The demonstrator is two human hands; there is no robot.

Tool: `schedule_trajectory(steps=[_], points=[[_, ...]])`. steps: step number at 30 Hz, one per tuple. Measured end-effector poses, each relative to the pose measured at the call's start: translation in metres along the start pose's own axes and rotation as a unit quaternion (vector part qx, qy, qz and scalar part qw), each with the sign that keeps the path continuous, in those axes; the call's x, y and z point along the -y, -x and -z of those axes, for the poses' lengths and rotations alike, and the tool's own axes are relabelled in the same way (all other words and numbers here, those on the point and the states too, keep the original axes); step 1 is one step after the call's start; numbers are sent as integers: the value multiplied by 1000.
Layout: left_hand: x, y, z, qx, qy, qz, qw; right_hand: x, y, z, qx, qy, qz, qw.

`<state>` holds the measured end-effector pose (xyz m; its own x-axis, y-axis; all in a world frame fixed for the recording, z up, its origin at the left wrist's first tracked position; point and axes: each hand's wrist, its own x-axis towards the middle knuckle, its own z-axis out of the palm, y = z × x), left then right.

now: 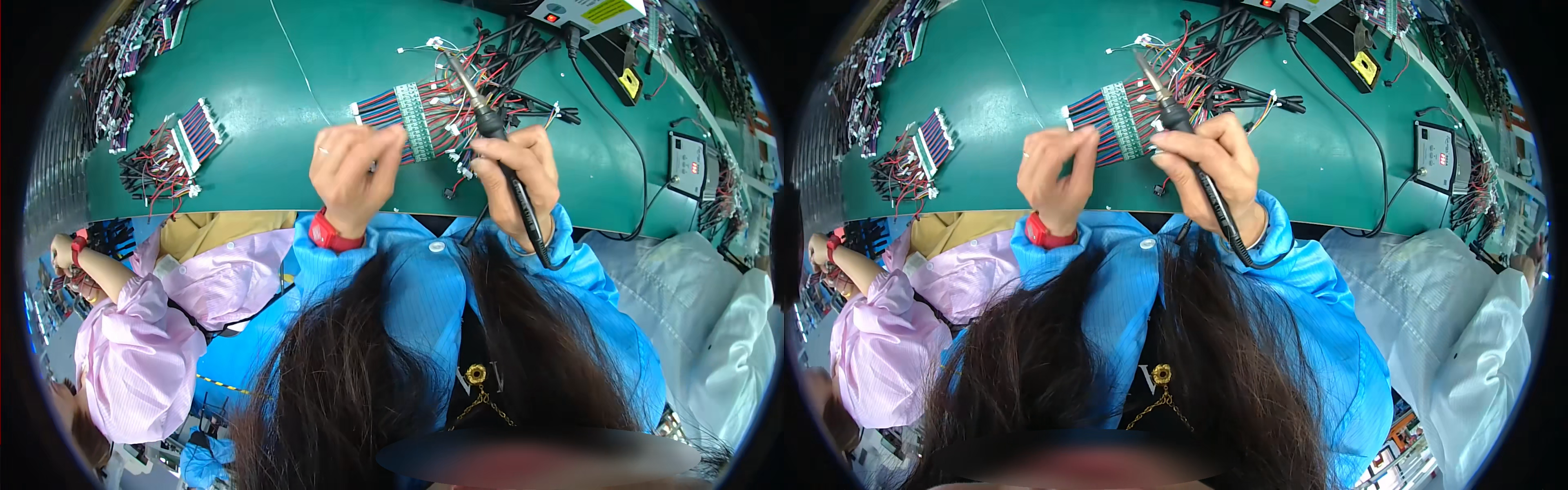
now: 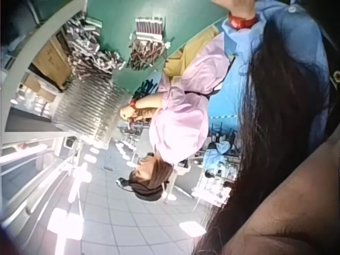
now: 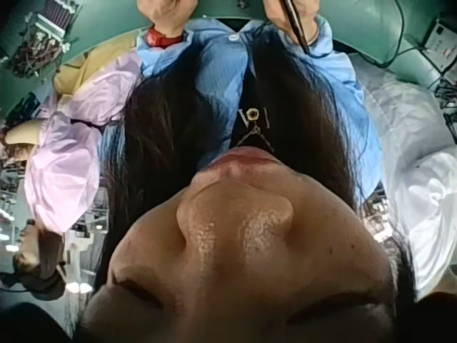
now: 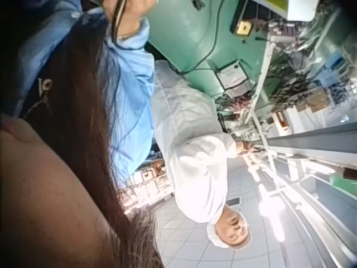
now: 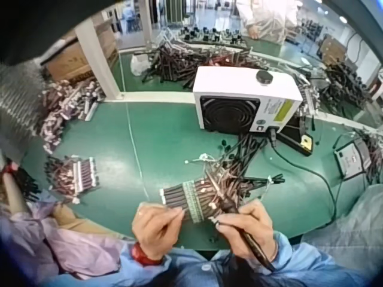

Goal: Soldering wires to a printed circuit board at a manual assembly station.

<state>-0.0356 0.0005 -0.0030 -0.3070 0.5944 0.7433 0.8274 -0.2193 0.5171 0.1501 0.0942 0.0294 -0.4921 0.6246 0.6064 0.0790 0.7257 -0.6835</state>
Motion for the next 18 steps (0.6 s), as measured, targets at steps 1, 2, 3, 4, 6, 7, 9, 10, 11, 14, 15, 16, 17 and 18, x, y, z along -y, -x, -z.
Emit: schedule_trajectory(steps=[1, 2, 3, 4, 6, 7, 9, 10, 11, 14, 15, 16, 17, 18], points=[[-9, 0, 5, 2, 1, -3, 1000, 3, 2, 1, 17, -9, -8, 1000], [-20, 2, 11, 22, 37, 3, 999, 4, 3, 0, 34, -39, -7, 999], [-29, 3, 14, 42, 73, 10, 996, 5, 5, -1, 53, -70, -6, 996], [-38, 4, 8, 13, 95, 10, 995, 8, 7, 1, 74, -89, -11, 993], [-49, 8, 7, 23, 113, 18, 993, 8, 12, 1, 72, -117, -2, 991], [-53, 11, 5, 25, 126, 27, 991, 6, 14, 3, 67, -119, 3, 991], [-60, 12, 1, 18, 149, 43, 988, 5, 13, 4, 65, -120, -1, 991], [-62, 12, 2, 12, 170, 58, 984, 7, 13, 4, 61, -121, -4, 991], [-64, 12, 4, 13, 170, 59, 984, 7, 13, 4, 60, -122, -5, 991], [-66, 11, 11, 45, 170, 81, 981, 11, 14, 5, 42, -94, -6, 995], [-65, 11, 13, 58, 172, 96, 979, 10, 15, 5, 43, -93, -6, 995], [-63, 10, 16, 70, 175, 112, 976, 10, 14, 5, 33, -81, -6, 996], [-61, 10, 20, 71, 175, 111, 976, 10, 13, 5, 24, -68, -7, 997], [-58, 11, 23, 83, 154, 132, 976, 10, 14, 7, 35, -59, -13, 998]])
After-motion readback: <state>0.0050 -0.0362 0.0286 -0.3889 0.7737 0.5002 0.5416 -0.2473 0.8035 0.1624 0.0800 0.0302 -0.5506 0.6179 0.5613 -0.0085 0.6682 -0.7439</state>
